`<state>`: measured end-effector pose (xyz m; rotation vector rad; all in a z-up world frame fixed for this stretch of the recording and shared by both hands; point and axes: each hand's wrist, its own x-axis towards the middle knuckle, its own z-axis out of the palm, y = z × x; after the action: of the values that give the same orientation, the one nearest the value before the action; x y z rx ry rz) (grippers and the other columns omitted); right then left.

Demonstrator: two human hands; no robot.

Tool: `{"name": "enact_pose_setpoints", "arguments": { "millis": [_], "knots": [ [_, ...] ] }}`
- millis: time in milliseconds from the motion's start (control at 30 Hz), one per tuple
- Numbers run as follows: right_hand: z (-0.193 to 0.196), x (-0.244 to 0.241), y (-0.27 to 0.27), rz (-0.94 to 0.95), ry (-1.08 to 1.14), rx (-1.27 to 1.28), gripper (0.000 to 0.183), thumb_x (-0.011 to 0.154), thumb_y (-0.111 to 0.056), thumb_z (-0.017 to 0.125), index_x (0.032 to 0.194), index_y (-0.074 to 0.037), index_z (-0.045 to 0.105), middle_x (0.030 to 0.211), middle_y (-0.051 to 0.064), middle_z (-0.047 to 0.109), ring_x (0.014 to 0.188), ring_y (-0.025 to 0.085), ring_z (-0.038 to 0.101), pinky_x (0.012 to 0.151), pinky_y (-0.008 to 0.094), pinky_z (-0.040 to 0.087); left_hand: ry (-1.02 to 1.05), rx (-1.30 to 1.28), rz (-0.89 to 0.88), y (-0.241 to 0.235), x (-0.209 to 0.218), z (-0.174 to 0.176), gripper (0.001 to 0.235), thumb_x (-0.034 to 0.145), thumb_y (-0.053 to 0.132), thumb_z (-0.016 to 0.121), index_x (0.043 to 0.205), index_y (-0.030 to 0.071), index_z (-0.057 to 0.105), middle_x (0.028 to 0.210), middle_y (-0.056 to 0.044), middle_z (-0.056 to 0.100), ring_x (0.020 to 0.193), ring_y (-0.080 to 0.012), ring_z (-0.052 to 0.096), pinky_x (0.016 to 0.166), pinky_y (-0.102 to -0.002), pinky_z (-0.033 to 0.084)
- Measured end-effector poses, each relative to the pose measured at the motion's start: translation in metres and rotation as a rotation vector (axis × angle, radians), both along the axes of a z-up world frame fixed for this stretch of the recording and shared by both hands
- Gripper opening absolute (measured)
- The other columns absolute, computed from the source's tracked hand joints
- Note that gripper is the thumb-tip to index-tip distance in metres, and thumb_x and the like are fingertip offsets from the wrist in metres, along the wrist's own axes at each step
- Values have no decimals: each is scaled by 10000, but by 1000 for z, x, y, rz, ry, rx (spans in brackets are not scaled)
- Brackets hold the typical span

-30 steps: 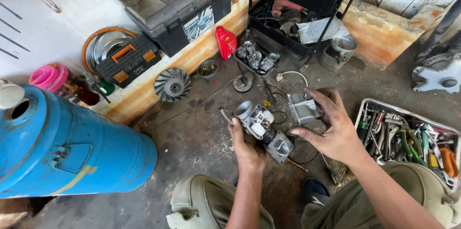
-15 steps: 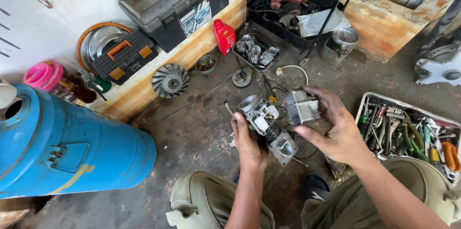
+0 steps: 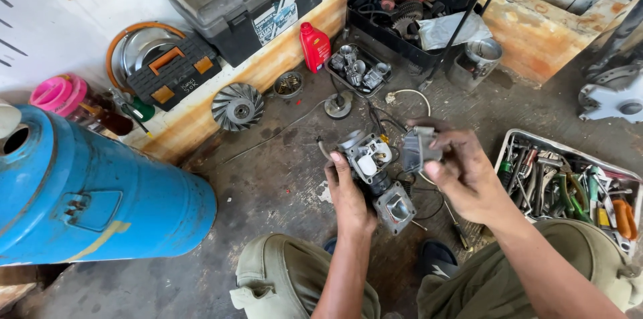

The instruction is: Disassembling and inspecting a motorcycle carburetor using a screwdriver on a workshop floor

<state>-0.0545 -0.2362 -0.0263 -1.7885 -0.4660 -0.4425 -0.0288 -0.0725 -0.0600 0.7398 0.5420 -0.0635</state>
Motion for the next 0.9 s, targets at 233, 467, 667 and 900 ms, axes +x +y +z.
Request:
{"name": "enact_pose_setpoints", "arguments": {
  "millis": [233,467,667,900],
  "knots": [
    [8,-11,5,-10,278,39,744,729,45,806,1398,-30,488,1127,110,643,932,173,656,808,274,566,-36,44,-26,1,-1,2,765,891,575,660,1391,40,437,1263,-297,534,1152,-433,576,908,-613,541],
    [-9,5,0,107,-121,-51,608,729,-58,853,1250,114,591,1197,265,601,1255,439,587,1051,540,446,-66,129,30,-2,0,-7,583,939,461,664,1349,97,467,1191,-244,551,1124,-347,563,929,-523,546],
    [-21,7,-5,104,-62,-32,599,755,-29,831,1280,114,579,1220,266,616,1268,411,590,1057,529,440,-94,209,31,0,-3,-7,585,926,428,694,1358,112,460,1202,-248,561,1127,-320,538,973,-522,515],
    [-25,2,-5,85,61,-37,624,795,-68,807,1357,72,574,1276,239,649,1241,307,604,1016,496,468,-145,304,24,3,-4,-20,645,902,388,752,1390,128,420,1223,-287,550,1161,-341,513,1030,-546,466]
  ]
}}
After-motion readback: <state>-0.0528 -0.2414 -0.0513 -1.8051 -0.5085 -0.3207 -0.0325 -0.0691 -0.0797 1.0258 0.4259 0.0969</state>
